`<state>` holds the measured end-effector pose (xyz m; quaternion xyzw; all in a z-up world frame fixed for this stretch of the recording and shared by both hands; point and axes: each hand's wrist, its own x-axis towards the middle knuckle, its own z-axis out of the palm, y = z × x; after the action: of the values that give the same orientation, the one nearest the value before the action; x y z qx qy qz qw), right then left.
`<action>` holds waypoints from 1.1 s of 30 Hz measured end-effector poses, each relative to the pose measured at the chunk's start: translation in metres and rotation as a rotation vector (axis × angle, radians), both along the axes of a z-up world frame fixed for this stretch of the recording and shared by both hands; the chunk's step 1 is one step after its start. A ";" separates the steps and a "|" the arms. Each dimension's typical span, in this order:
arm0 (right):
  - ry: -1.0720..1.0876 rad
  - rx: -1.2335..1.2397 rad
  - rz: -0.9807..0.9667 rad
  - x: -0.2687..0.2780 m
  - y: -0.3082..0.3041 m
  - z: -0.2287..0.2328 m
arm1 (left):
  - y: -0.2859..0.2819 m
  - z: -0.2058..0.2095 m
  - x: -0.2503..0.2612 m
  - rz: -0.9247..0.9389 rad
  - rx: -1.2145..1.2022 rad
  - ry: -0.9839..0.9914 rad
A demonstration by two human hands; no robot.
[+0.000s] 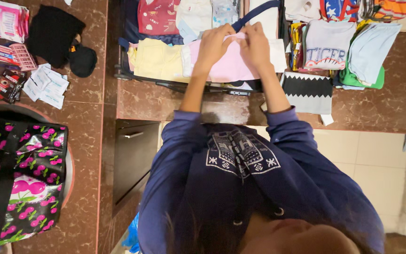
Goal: The person folds various clothes and places them into a suitcase, including an orange shirt, a green shirt, and pink garments.
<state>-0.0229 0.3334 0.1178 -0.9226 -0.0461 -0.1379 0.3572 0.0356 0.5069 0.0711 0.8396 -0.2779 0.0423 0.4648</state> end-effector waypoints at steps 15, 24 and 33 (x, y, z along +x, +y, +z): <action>-0.257 -0.106 0.097 -0.047 -0.007 -0.007 | 0.083 0.014 -0.032 0.039 0.062 -0.273; -0.198 -0.088 0.087 -0.054 -0.014 -0.017 | 0.032 -0.007 -0.050 -0.026 0.198 -0.295; -0.237 -0.333 -0.380 -0.058 -0.048 -0.028 | -0.016 -0.019 -0.099 0.097 0.365 -0.321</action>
<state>-0.0806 0.2852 0.0896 -0.9381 0.0641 -0.3000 0.1605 -0.0630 0.4910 0.0521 0.9045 -0.3107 0.1466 0.2525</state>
